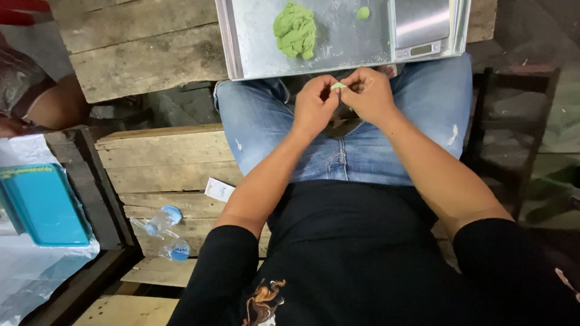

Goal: Portioning and shaping green dough into small uniform balls and arranging them on a tray.

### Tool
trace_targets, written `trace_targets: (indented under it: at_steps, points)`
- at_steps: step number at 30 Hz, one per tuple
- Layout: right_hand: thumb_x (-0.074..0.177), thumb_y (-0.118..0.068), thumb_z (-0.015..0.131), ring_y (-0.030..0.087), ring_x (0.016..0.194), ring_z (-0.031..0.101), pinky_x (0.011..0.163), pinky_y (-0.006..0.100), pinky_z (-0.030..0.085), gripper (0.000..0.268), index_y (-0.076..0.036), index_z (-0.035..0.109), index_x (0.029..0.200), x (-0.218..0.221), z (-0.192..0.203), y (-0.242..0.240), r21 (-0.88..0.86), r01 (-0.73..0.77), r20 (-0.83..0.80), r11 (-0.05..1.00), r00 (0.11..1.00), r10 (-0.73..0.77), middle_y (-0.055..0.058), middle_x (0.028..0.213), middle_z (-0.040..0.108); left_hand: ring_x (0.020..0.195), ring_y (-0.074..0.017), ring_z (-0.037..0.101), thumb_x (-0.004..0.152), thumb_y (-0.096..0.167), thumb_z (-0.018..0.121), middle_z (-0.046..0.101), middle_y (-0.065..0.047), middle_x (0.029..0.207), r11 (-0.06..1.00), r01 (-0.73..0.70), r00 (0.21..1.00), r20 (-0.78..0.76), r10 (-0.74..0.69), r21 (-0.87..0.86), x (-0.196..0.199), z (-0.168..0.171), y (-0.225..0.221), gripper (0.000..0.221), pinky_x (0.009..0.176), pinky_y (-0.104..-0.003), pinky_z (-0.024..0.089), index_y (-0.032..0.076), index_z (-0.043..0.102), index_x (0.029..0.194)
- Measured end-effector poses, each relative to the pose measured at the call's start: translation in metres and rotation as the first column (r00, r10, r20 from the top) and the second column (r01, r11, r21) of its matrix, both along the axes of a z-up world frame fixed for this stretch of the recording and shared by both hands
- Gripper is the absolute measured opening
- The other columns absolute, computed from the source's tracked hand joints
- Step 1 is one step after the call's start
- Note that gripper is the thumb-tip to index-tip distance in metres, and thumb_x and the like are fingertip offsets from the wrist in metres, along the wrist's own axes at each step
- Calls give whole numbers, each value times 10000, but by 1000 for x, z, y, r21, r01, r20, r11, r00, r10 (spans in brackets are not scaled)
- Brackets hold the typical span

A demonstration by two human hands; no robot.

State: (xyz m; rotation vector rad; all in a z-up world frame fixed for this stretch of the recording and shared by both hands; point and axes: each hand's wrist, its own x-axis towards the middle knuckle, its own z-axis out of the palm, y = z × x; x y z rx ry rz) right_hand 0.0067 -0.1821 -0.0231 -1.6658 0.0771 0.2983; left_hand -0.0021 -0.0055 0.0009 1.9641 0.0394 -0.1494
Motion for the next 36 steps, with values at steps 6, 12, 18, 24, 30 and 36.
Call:
trace_targets:
  at_steps: [6, 12, 18, 24, 30, 36]
  points:
    - [890, 0, 673, 106, 757, 725, 621, 240, 548, 164, 10, 749, 1034, 3, 13, 8, -117, 143, -71, 983, 986, -152, 148, 839, 722, 975, -281, 732, 976, 120, 691, 747, -97, 970, 995, -14, 993, 114, 2, 103, -4, -2, -8, 127, 886, -364, 605, 77, 765, 1071]
    - [1004, 10, 580, 257, 1009, 734, 791, 388, 590, 257, 42, 716, 1220, 1, 24, 9, -54, -23, -120, 998, 993, 17, 247, 1082, 727, 986, -264, 727, 989, 187, 681, 762, -82, 973, 991, -117, 987, -114, 110, -60, 2, 7, 2, 136, 880, -390, 586, 124, 778, 1061]
    - [977, -21, 658, 114, 862, 718, 717, 210, 581, 207, -8, 724, 1174, 6, 22, -4, 68, -10, -150, 998, 988, 20, 147, 986, 748, 923, -143, 717, 894, 148, 761, 757, -58, 971, 961, -110, 953, -300, 30, -252, -2, 19, 6, 273, 866, -331, 591, 118, 750, 1165]
    - [981, 77, 678, 204, 987, 740, 797, 288, 626, 169, 82, 704, 1148, 2, 6, -7, 173, -46, -31, 984, 998, 53, 164, 1135, 686, 838, -108, 667, 897, 189, 801, 729, -32, 871, 955, -105, 950, -311, 15, -276, 3, 13, 8, 227, 768, -309, 575, 89, 766, 1098]
    - [965, 44, 715, 185, 986, 705, 803, 322, 617, 259, 60, 677, 1220, 5, 15, -8, 107, -130, 20, 986, 991, 129, 151, 1182, 643, 828, -93, 641, 954, 184, 737, 711, -41, 835, 932, -178, 939, -339, 64, -317, 1, 1, 6, 183, 736, -272, 554, 76, 779, 1094]
    - [969, 26, 738, 175, 1031, 636, 845, 336, 602, 301, 27, 691, 1266, 2, 23, 0, -35, -113, 78, 993, 990, 115, 147, 1114, 603, 1018, -208, 709, 991, 161, 718, 759, -153, 1035, 928, -156, 949, -312, 46, -339, 2, -14, 5, 193, 884, -384, 579, 56, 775, 1142]
